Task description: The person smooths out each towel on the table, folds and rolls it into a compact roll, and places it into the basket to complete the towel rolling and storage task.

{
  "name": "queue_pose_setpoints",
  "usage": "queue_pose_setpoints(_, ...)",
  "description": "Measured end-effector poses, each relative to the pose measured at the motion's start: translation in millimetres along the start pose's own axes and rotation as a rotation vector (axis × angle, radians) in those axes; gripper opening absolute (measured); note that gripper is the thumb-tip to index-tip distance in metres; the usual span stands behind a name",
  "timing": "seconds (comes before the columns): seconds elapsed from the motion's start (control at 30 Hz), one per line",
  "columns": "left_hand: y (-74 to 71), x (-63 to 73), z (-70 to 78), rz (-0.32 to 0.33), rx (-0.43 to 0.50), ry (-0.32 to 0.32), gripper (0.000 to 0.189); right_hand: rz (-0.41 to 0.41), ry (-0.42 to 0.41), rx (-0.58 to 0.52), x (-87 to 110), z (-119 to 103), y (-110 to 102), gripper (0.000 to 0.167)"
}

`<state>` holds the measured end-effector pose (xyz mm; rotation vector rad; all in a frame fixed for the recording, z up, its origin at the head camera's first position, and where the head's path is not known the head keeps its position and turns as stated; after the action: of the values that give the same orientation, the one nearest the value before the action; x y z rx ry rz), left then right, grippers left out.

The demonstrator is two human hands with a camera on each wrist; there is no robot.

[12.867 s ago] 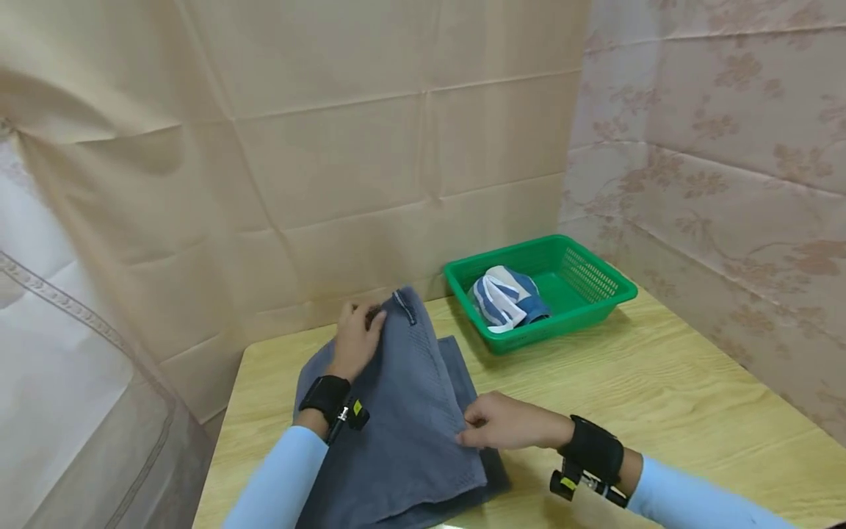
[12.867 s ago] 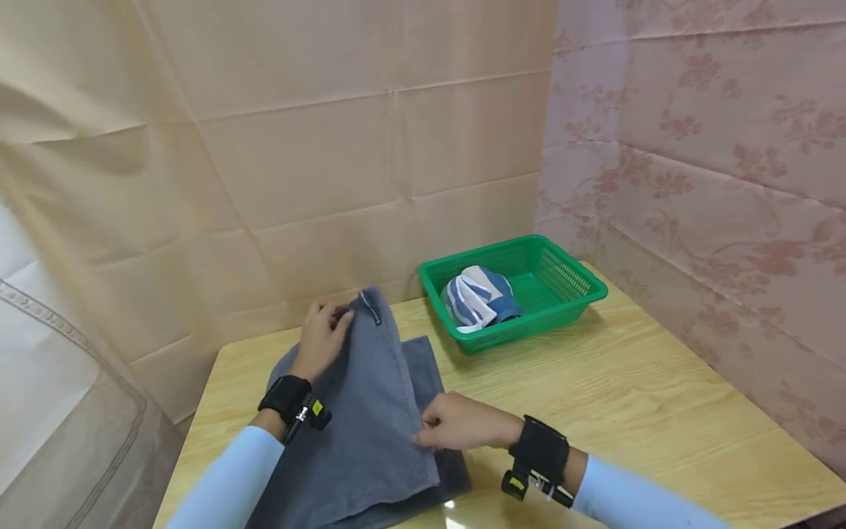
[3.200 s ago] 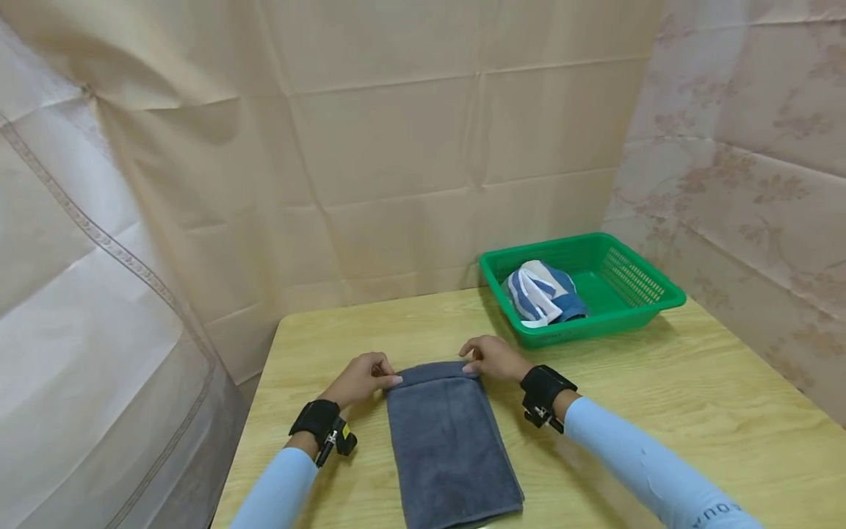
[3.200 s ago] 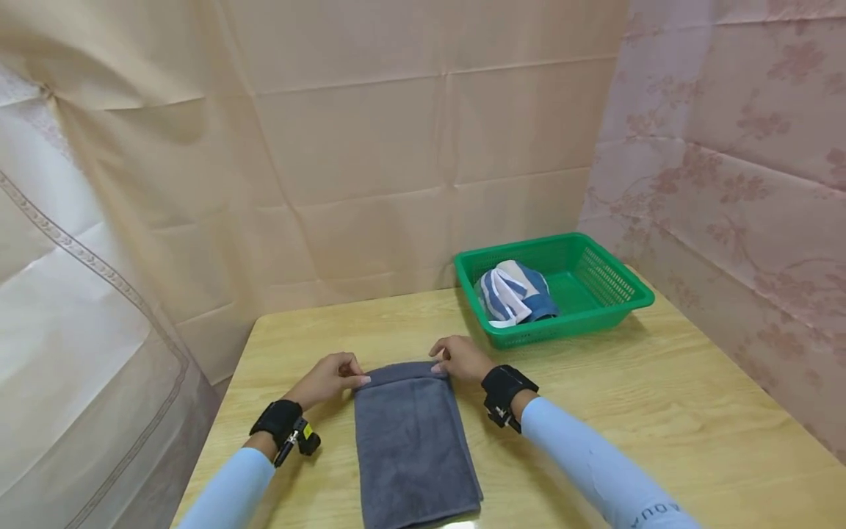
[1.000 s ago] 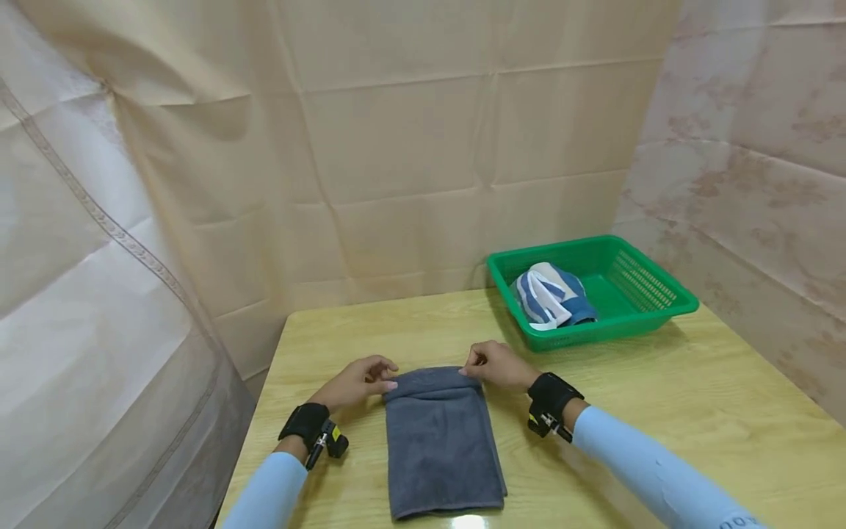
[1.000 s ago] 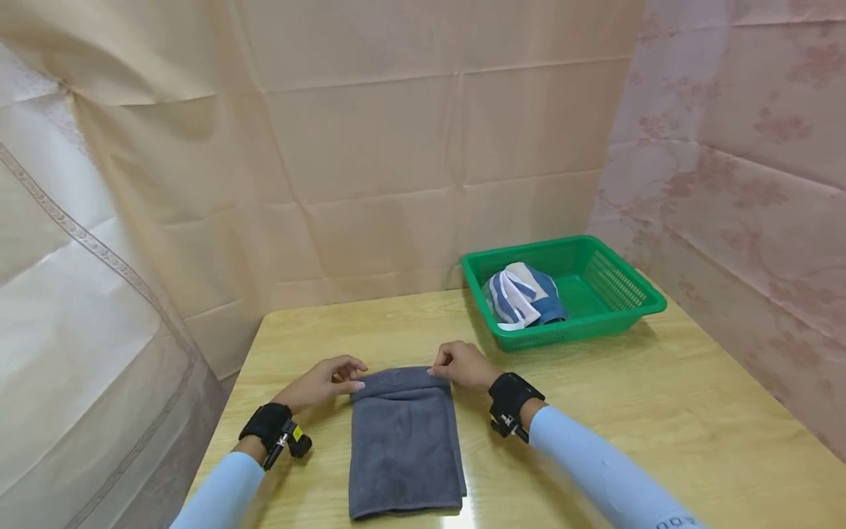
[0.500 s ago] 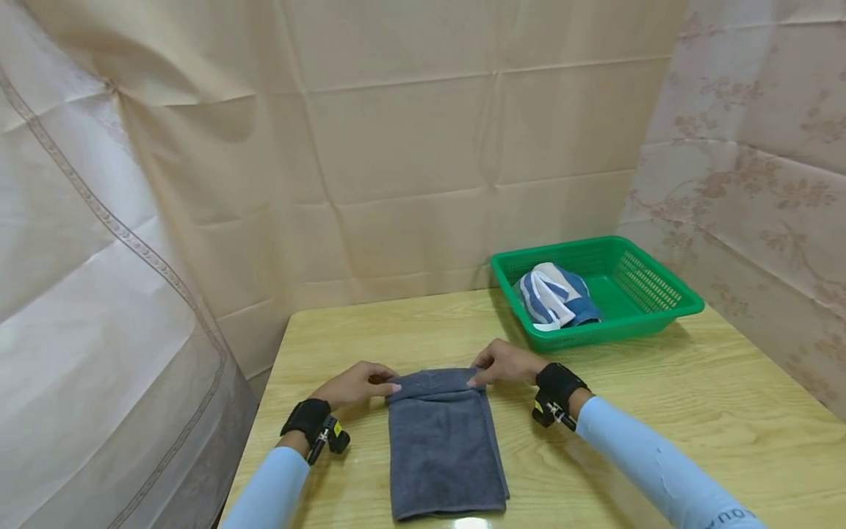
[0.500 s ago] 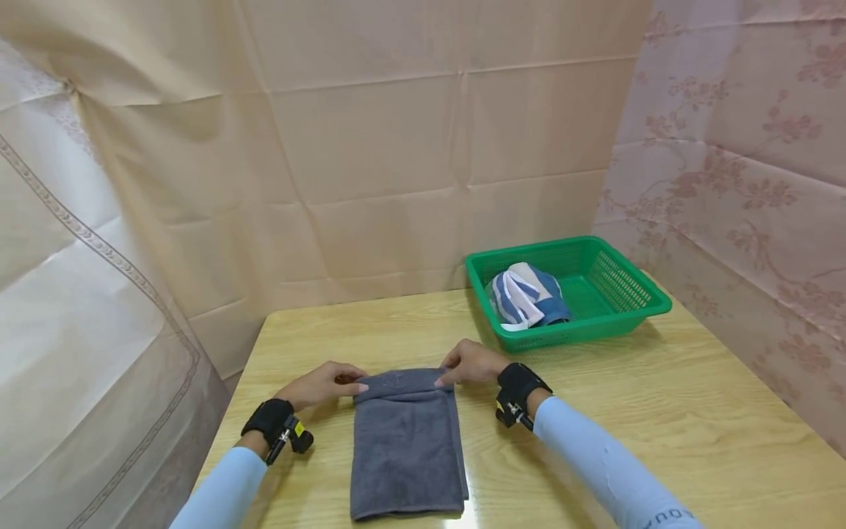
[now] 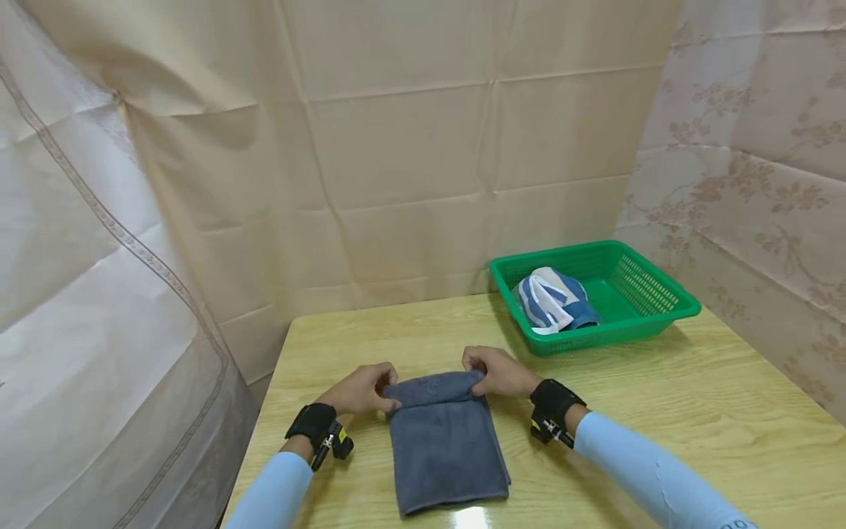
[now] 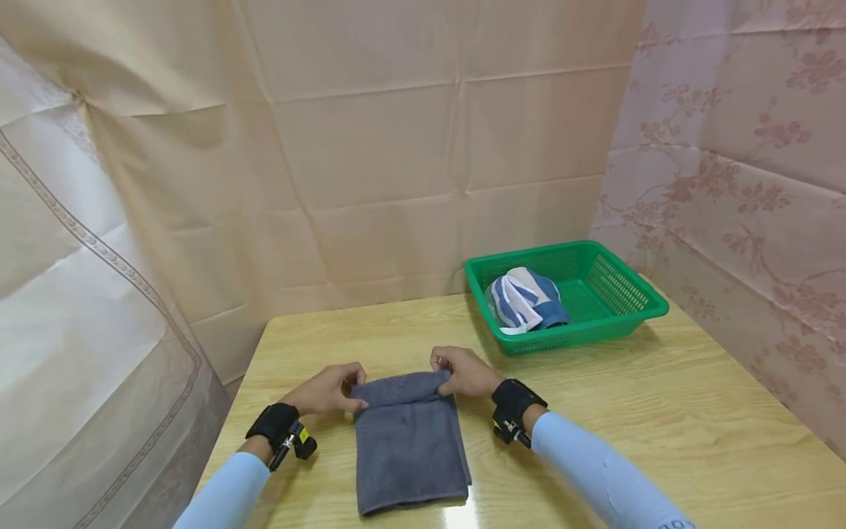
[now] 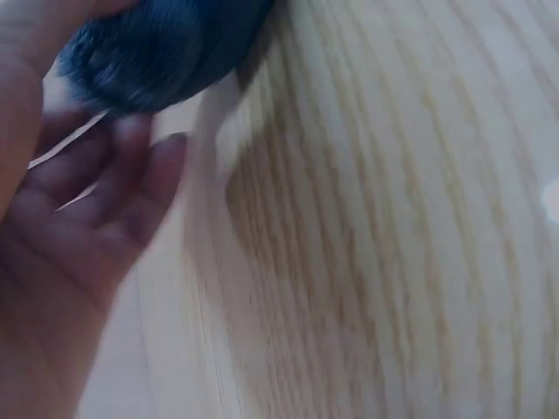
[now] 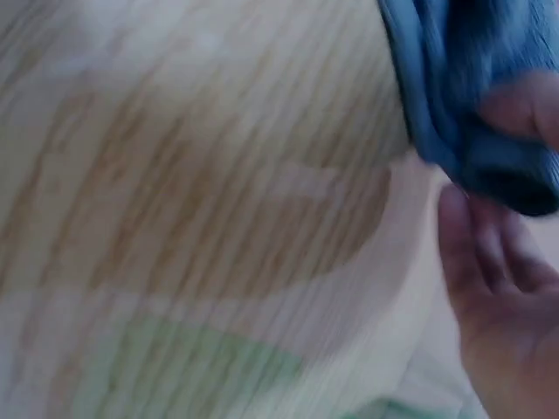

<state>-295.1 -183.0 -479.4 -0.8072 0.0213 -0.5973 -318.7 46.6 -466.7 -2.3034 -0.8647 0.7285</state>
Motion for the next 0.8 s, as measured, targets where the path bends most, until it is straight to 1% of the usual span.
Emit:
queue_pose_setpoints(0.1,-4.8,-1.4,6.6,0.095,-0.066,0.051,0.029,0.057,-0.106,0.175,-3.6,-7.6,-2.0,0.046)
queue_pose_setpoints(0.17,-7.8,-1.8,10.9,0.146,-0.109,0.073,0.03,0.085,-0.154,0.293,-4.3,-10.3,-3.4,0.044)
queue_pose_setpoints(0.23,-9.8,-1.4,13.5,0.164,-0.133,0.079,0.03,0.092,-0.19,0.378,-3.5,-11.9,-4.7,0.038)
queue_pose_setpoints(0.3,-12.1,0.2,15.3,0.155,-0.12,0.076,0.029,0.076,-0.215,0.43,-1.6,-12.9,-6.6,0.029)
queue_pose_setpoints(0.33,-13.5,1.1,15.6,0.145,-0.104,0.071,0.028,0.068,-0.224,0.436,-0.4,-13.8,-8.4,0.025)
queue_pose_setpoints(0.37,-15.3,2.0,15.5,0.136,-0.086,0.067,0.026,0.058,-0.234,0.431,0.9,-14.6,-10.2,0.021)
queue_pose_setpoints(0.43,-19.5,3.6,16.1,0.129,-0.062,0.064,0.018,0.042,-0.227,0.38,2.3,-15.1,-14.0,0.015)
queue_pose_setpoints(0.5,-23.1,3.8,15.4,0.131,-0.039,0.063,0.013,0.037,-0.181,0.304,2.9,-11.2,-16.8,0.013)
queue_pose_setpoints(0.57,-23.9,2.6,11.7,0.127,-0.023,0.049,0.015,0.033,-0.11,0.174,2.4,-4.5,-16.8,0.011)
queue_pose_setpoints(0.63,-21.7,1.0,5.2,0.11,0.02,0.008,0.022,0.032,-0.025,0.055,2.0,2.9,-15.3,0.009)
queue_pose_setpoints(0.7,-17.0,0.0,-4.7,0.081,0.065,-0.058,0.033,0.026,0.059,-0.047,1.8,10.0,-12.6,0.013)
queue_pose_setpoints(0.73,-14.0,-0.3,-10.0,0.065,0.081,-0.093,0.038,0.018,0.091,-0.087,1.7,12.4,-10.9,0.017)
queue_pose_setpoints(0.8,-8.5,0.2,-19.0,0.04,0.104,-0.149,0.044,-0.004,0.148,-0.122,1.8,16.2,-8.0,0.026)
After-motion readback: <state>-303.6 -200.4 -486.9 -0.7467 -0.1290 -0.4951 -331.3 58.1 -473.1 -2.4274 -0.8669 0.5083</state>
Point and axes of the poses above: each hand's wrist, its own x-axis away from the middle knuckle, its own y-axis out of the palm, z = x × y, the point moved 9 cm from there along -x, towards the middle knuckle, and after that the axes turned 9 degrees about -y, right-handed, at the moved point
